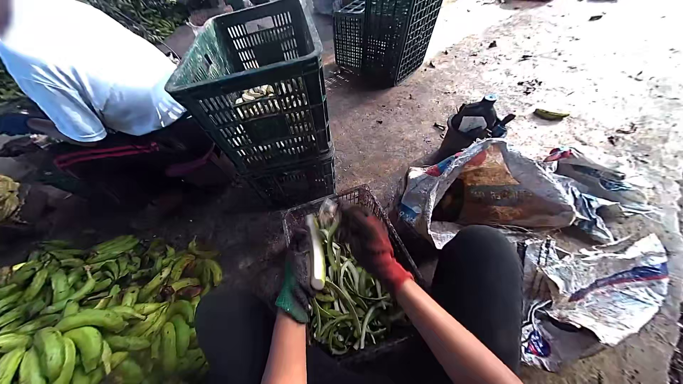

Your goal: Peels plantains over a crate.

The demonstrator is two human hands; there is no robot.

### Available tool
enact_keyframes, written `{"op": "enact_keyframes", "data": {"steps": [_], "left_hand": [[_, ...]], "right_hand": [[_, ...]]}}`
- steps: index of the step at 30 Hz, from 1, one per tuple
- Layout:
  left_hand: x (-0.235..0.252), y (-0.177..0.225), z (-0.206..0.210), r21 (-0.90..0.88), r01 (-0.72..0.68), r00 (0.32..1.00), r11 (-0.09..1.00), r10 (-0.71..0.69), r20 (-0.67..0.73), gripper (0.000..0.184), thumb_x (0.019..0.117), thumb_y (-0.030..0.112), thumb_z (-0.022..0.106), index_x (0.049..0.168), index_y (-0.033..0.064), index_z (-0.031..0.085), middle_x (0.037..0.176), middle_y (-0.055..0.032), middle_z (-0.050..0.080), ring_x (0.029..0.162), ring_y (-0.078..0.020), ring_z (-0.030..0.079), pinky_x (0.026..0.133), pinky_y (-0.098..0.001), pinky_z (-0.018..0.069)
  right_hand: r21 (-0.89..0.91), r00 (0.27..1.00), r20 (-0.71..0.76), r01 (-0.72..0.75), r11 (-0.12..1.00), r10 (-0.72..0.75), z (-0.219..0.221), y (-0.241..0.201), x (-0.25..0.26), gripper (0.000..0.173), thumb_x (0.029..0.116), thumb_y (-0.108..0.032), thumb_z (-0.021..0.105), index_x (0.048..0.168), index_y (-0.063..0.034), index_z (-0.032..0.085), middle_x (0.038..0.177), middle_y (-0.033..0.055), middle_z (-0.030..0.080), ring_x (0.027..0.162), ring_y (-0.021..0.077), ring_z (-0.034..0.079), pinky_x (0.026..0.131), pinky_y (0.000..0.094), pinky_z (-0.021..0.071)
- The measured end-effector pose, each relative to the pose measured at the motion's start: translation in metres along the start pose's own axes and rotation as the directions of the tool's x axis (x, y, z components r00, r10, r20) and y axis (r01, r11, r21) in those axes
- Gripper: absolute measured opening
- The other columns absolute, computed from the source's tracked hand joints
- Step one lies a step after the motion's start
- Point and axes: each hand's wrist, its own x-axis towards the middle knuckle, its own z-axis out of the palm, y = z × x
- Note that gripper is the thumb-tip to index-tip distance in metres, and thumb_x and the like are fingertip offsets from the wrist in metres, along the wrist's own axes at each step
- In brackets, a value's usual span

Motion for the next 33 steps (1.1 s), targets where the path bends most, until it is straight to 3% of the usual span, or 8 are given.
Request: {"op": "enact_keyframes", "data": {"steps": [4, 9, 12, 17, 21, 26, 29, 33], "left_hand": [[0.018, -0.003, -0.001, -0.182, -0.068, 0.998, 0.981, 0.069, 0.0, 0.029, 0.11, 0.014, 0.025, 0.121, 0.0024, 0.049, 0.088, -0.0023, 0.066, 0.076, -0.0084, 0.067, 0.067, -0.0249, 0.0591], [-0.011, -0.012, 0.017, 0.04, 0.06, 0.992, 0.997, -0.064, 0.106, 0.029, 0.11, 0.011, 0.033, 0.13, -0.0003, 0.051, 0.102, -0.001, 0.064, 0.089, 0.0001, 0.062, 0.08, -0.0175, 0.0537], [0.003, -0.008, 0.02, 0.011, -0.06, 0.997, 0.998, 0.06, -0.044, 0.031, 0.1105, 0.016, 0.036, 0.134, 0.0004, 0.049, 0.103, -0.0039, 0.063, 0.088, -0.0049, 0.062, 0.078, -0.0232, 0.0542], [0.024, -0.003, 0.035, -0.391, -0.262, 0.961, 0.882, 0.201, -0.189, 0.026, 0.1101, 0.028, 0.03, 0.12, 0.0085, 0.044, 0.087, -0.0029, 0.064, 0.074, -0.0147, 0.068, 0.065, -0.0345, 0.0616], [0.013, -0.008, 0.028, 0.009, -0.191, 0.981, 0.982, 0.191, -0.032, 0.03, 0.1091, 0.01, 0.031, 0.127, -0.0054, 0.049, 0.1, -0.0042, 0.059, 0.09, -0.0026, 0.059, 0.083, -0.0197, 0.0515], [-0.001, -0.002, -0.001, 0.243, -0.024, 0.97, 0.97, -0.037, 0.241, 0.031, 0.1092, 0.012, 0.037, 0.129, -0.0044, 0.053, 0.107, -0.0064, 0.064, 0.095, -0.0029, 0.061, 0.086, -0.0205, 0.0524], [0.001, 0.004, 0.005, 0.115, -0.084, 0.996, 0.99, 0.082, 0.025, 0.037, 0.1093, 0.01, 0.037, 0.142, -0.006, 0.042, 0.121, -0.0095, 0.06, 0.103, -0.0024, 0.057, 0.091, -0.0189, 0.0486], [0.024, 0.001, 0.01, -0.345, -0.104, 0.973, 0.933, 0.025, -0.228, 0.042, 0.112, 0.032, 0.021, 0.111, 0.0051, 0.053, 0.081, -0.0024, 0.062, 0.071, -0.0111, 0.064, 0.062, -0.0292, 0.0572]], "right_hand": [[0.085, 0.975, 0.118, 0.181, 0.98, -0.19, 0.016, -0.003, -0.058, 0.036, 0.0875, -0.019, 0.071, 0.123, -0.0177, 0.075, 0.112, 0.0192, 0.072, 0.105, 0.041, 0.067, 0.09, 0.064, 0.0506], [-0.063, 0.997, -0.04, -0.067, 0.996, 0.064, -0.015, 0.005, 0.024, 0.036, 0.0946, -0.019, 0.067, 0.13, -0.02, 0.071, 0.117, 0.0214, 0.069, 0.108, 0.0422, 0.065, 0.093, 0.065, 0.0483], [0.004, 0.999, -0.032, -0.018, 1.0, 0.018, -0.003, 0.004, -0.009, 0.039, 0.0944, -0.021, 0.064, 0.132, -0.0163, 0.069, 0.117, 0.0193, 0.07, 0.106, 0.0385, 0.068, 0.091, 0.0619, 0.0525], [0.051, 0.994, -0.057, 0.099, 0.994, -0.097, 0.022, 0.006, -0.061, 0.04, 0.0883, -0.023, 0.065, 0.126, -0.0136, 0.073, 0.114, 0.0208, 0.07, 0.107, 0.0438, 0.065, 0.091, 0.067, 0.0479], [-0.125, 0.978, 0.148, 0.167, 0.978, -0.148, -0.012, 0.0, 0.011, 0.038, 0.0976, -0.02, 0.059, 0.135, -0.0238, 0.068, 0.126, 0.0182, 0.068, 0.123, 0.0401, 0.061, 0.111, 0.0654, 0.0337], [-0.155, 0.92, 0.391, 0.082, 0.985, -0.015, -0.011, 0.006, 0.056, 0.04, 0.1043, -0.023, 0.048, 0.14, -0.0328, 0.062, 0.129, 0.0128, 0.068, 0.122, 0.034, 0.061, 0.107, 0.0626, 0.0381], [-0.051, 0.968, 0.235, 0.099, 0.994, -0.085, 0.002, 0.01, 0.032, 0.039, 0.1023, -0.02, 0.05, 0.137, -0.0262, 0.066, 0.124, 0.0133, 0.07, 0.116, 0.0338, 0.065, 0.102, 0.0598, 0.0456], [-0.028, 0.979, -0.052, 0.198, 0.98, -0.199, 0.027, 0.003, -0.044, 0.04, 0.0851, -0.015, 0.07, 0.125, -0.0189, 0.075, 0.115, 0.0203, 0.071, 0.111, 0.0455, 0.065, 0.096, 0.0679, 0.0464]]}}
